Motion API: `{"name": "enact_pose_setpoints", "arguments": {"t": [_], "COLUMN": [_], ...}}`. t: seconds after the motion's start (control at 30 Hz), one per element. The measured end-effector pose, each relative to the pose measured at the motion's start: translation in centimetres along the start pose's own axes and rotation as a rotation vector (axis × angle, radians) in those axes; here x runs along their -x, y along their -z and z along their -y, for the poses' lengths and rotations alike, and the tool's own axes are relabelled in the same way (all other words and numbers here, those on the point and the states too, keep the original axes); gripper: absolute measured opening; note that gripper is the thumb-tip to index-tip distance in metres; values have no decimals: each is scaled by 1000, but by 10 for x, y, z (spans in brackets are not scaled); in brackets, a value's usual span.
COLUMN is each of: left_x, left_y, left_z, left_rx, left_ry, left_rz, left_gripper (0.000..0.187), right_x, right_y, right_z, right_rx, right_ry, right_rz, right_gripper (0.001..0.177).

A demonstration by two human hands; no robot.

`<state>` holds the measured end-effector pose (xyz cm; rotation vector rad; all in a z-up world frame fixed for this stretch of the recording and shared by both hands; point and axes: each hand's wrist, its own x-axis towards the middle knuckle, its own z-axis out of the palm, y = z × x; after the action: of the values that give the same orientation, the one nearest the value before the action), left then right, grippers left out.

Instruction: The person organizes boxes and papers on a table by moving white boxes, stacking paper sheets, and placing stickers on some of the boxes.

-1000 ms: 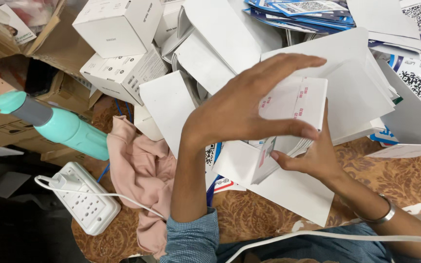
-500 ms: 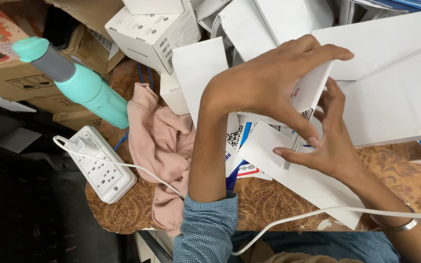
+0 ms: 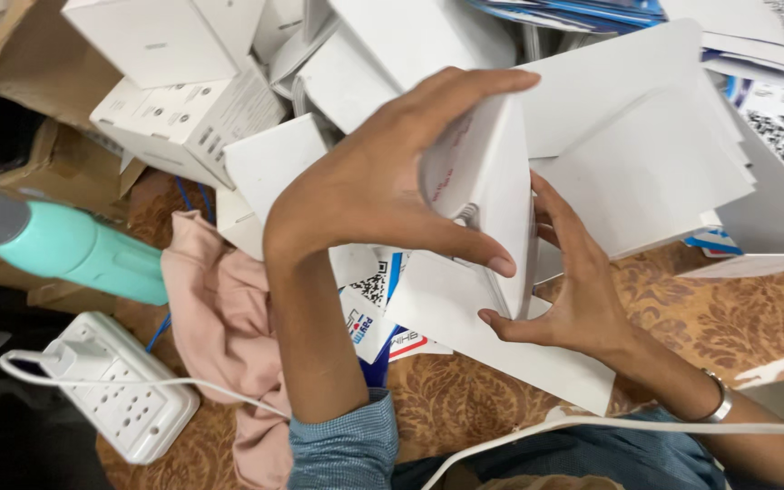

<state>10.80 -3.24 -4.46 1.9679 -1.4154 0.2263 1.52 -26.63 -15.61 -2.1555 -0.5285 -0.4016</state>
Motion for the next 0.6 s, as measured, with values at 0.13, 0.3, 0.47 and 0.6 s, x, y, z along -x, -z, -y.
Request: {"name": "enact_pose_setpoints", "arguments": {"t": [0.13,0.3,0.47,0.6], "left_x": [-12,-39,-72,-93], "left_y": [-11,-55,-100,-127], "left_z": [-2,-6,-9,-6], "left_rx": [82,-14,8,-119], "left_ry": [-73,20,12,27], "left_rz": [-205,-446,-362,-275], "left_gripper": [106,89,74,72], "right_x": [3,-3,15,29], "right_y": [47,122,206,280], "right_z": [5,3,-65,-202], "right_rx": [116,439,709,636], "right_ry": [118,211,177,-174], "right_rz": [-144,-236,-295,-345], "right_gripper": [125,116,104,69]}}
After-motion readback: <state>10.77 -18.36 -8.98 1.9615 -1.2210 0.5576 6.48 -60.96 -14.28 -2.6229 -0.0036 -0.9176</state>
